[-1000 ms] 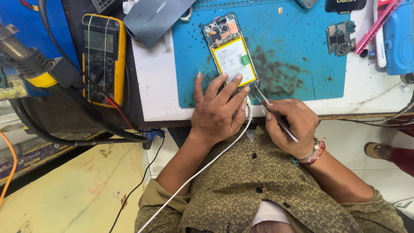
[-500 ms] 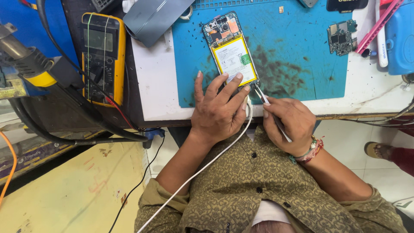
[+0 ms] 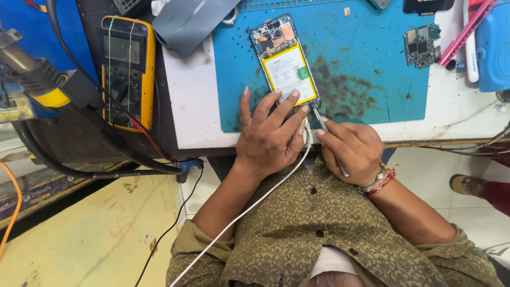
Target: The person replaces a mobile phone screen and secures internal components. They remove the old screen, connect a new display to test the device, and then use a screwdriver to install screws into the internal chassis.
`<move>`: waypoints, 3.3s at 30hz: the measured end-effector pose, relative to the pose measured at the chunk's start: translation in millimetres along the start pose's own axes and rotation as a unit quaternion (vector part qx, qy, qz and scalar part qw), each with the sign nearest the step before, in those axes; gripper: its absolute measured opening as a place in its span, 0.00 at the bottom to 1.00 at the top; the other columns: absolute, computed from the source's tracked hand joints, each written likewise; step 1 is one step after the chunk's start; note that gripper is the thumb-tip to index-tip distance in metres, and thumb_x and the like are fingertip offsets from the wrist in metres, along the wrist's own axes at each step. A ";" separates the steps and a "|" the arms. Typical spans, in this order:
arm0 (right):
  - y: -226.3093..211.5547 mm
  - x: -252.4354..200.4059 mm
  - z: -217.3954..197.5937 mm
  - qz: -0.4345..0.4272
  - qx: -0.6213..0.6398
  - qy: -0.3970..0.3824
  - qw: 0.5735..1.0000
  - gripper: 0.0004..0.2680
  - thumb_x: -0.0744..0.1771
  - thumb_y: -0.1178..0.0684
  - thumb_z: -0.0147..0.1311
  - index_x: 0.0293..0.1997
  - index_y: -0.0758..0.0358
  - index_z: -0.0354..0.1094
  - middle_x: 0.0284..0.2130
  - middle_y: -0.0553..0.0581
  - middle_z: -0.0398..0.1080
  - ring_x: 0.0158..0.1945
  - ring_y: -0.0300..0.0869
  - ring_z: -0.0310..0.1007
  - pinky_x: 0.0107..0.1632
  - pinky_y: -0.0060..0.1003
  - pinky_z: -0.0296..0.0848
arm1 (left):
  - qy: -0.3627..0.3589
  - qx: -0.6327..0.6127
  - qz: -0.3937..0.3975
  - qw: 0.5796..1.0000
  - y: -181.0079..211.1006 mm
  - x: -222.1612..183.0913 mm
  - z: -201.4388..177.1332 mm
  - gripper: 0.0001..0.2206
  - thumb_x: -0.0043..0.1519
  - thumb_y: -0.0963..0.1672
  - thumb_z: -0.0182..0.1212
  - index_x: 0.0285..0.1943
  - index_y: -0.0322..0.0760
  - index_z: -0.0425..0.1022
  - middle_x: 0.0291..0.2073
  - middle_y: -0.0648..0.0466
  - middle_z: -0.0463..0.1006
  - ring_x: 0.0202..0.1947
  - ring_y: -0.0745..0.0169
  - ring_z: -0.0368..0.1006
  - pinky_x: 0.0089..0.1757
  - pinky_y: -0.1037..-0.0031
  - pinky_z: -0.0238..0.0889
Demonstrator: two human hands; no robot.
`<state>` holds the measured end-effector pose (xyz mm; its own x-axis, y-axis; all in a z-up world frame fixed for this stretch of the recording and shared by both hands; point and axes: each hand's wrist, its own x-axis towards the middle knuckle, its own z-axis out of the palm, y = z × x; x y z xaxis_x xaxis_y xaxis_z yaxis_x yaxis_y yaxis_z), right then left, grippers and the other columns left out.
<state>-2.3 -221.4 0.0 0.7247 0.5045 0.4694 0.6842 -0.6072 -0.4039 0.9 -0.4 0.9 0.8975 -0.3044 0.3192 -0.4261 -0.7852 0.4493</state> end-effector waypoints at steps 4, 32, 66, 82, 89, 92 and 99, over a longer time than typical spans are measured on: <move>6.0 -3.9 1.0 -0.028 -0.007 -0.010 1.000 0.11 0.64 0.61 0.63 0.50 0.63 0.76 0.51 0.61 0.76 0.42 0.49 0.76 0.43 0.42 0.72 | -0.001 -0.001 -0.003 1.000 -0.1 0.0 -0.8 0.15 0.64 0.48 0.60 0.56 0.45 0.82 0.62 0.55 0.75 0.65 0.52 0.64 0.70 0.42 0.33; 10.1 14.7 -8.7 0.020 0.024 -0.003 1.000 0.09 0.71 0.51 0.53 0.54 0.62 0.72 0.50 0.60 0.78 0.56 0.53 0.77 0.63 0.52 0.69 | -0.004 0.001 -0.002 1.000 0.2 -0.6 -0.1 0.15 0.63 0.48 0.61 0.57 0.46 0.82 0.63 0.55 0.75 0.66 0.51 0.63 0.70 0.41 0.33; -3.4 51.6 -14.4 0.399 0.306 -0.135 0.854 0.26 0.65 0.54 0.62 0.72 0.64 0.57 0.62 0.59 0.72 0.34 0.34 0.74 0.33 0.30 0.72 | 0.053 0.103 -0.066 0.991 2.3 -8.6 10.8 0.28 0.66 0.54 0.57 0.63 0.26 0.74 0.60 0.39 0.76 0.66 0.47 0.67 0.67 0.34 0.20; 19.9 43.2 -8.8 0.507 0.632 -0.054 0.584 0.25 0.66 0.53 0.57 0.71 0.72 0.56 0.50 0.53 0.73 0.28 0.28 0.66 0.28 0.24 0.67 | 0.022 0.009 -0.064 0.998 -1.0 -5.3 -10.2 0.19 0.64 0.45 0.56 0.60 0.28 0.76 0.59 0.41 0.77 0.65 0.48 0.68 0.69 0.36 0.28; 13.6 73.4 3.6 0.421 0.404 -0.180 0.792 0.11 0.66 0.47 0.61 0.43 0.65 0.76 0.22 0.45 0.69 0.21 0.27 0.59 0.23 0.26 0.57 | 0.022 -0.004 -0.079 0.997 1.4 -10.1 -10.1 0.22 0.61 0.43 0.53 0.65 0.27 0.72 0.64 0.41 0.74 0.69 0.49 0.65 0.69 0.37 0.24; 2.2 81.4 2.5 0.386 0.265 -0.132 0.874 0.11 0.66 0.47 0.63 0.36 0.66 0.76 0.18 0.51 0.70 0.20 0.28 0.61 0.23 0.29 0.59 | 0.011 -0.013 -0.087 0.996 1.8 -9.5 -16.2 0.22 0.60 0.42 0.53 0.64 0.28 0.72 0.62 0.43 0.75 0.67 0.48 0.66 0.68 0.38 0.28; -41.7 87.0 -29.8 0.172 0.120 -0.020 0.977 0.10 0.66 0.51 0.63 0.45 0.68 0.74 0.30 0.57 0.74 0.28 0.44 0.74 0.30 0.36 0.69 | 0.046 -0.516 -0.241 0.821 3.2 -1.3 -22.7 0.21 0.70 0.47 0.54 0.69 0.28 0.65 0.60 0.41 0.74 0.58 0.62 0.73 0.58 0.70 0.64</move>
<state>29.7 -170.5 81.1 0.9147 0.3227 0.2431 0.3948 -0.5859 -0.7077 -4.2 9.7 20.9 0.9980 -0.0129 -0.0615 0.0624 0.0866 0.9943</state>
